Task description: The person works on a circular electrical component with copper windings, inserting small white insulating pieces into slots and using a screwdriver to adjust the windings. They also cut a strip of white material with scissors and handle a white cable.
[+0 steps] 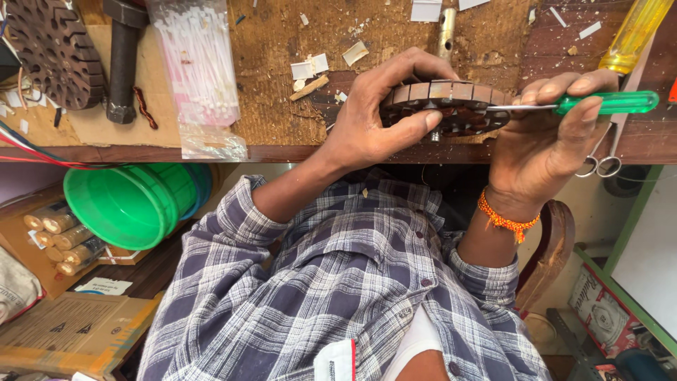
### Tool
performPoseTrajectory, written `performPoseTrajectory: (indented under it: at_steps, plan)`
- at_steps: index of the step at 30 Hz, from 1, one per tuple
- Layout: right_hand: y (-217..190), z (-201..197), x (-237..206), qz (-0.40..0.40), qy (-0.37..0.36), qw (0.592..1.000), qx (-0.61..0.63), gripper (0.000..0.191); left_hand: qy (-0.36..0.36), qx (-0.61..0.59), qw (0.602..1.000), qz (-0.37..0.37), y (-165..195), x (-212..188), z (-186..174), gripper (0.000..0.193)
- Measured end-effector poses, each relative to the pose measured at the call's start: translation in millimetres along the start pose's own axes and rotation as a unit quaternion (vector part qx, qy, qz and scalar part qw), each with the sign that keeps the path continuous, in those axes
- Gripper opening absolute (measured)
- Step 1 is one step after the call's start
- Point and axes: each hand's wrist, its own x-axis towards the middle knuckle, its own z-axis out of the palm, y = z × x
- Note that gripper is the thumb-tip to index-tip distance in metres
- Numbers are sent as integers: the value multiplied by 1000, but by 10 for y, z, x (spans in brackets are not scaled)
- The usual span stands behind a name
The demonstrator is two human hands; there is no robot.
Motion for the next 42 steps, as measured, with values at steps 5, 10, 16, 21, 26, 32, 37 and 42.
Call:
performPoseTrajectory:
  at_steps: [5,10,16,21,26,32,37,42]
  plan:
    - [-59,104,-2,-14,-9,1000,-25,31,18,29,999,-28,70,6,46,34]
    - [-100,183,-4,-31,-22,997,-71,32,25,41,998,-41,93,4,60,33]
    - [-176,340,-61,-51,-21,990,-129,36,33,48,997,-43,92,6,51,39]
    - [-311,478,-80,-83,-53,977,-189,41,34,28,997,-64,106,1,67,37]
    - [-270,616,-67,-120,-74,968,-206,44,35,21,997,-68,117,2,80,35]
    - [-223,704,-74,-156,-67,954,-248,48,39,-9,997,-67,107,-1,83,38]
    - [-279,735,-104,-154,-58,942,-293,46,36,-1,998,-60,80,-11,71,37]
    - [-313,776,-119,-143,-42,937,-316,48,36,-19,997,-64,66,-14,74,38]
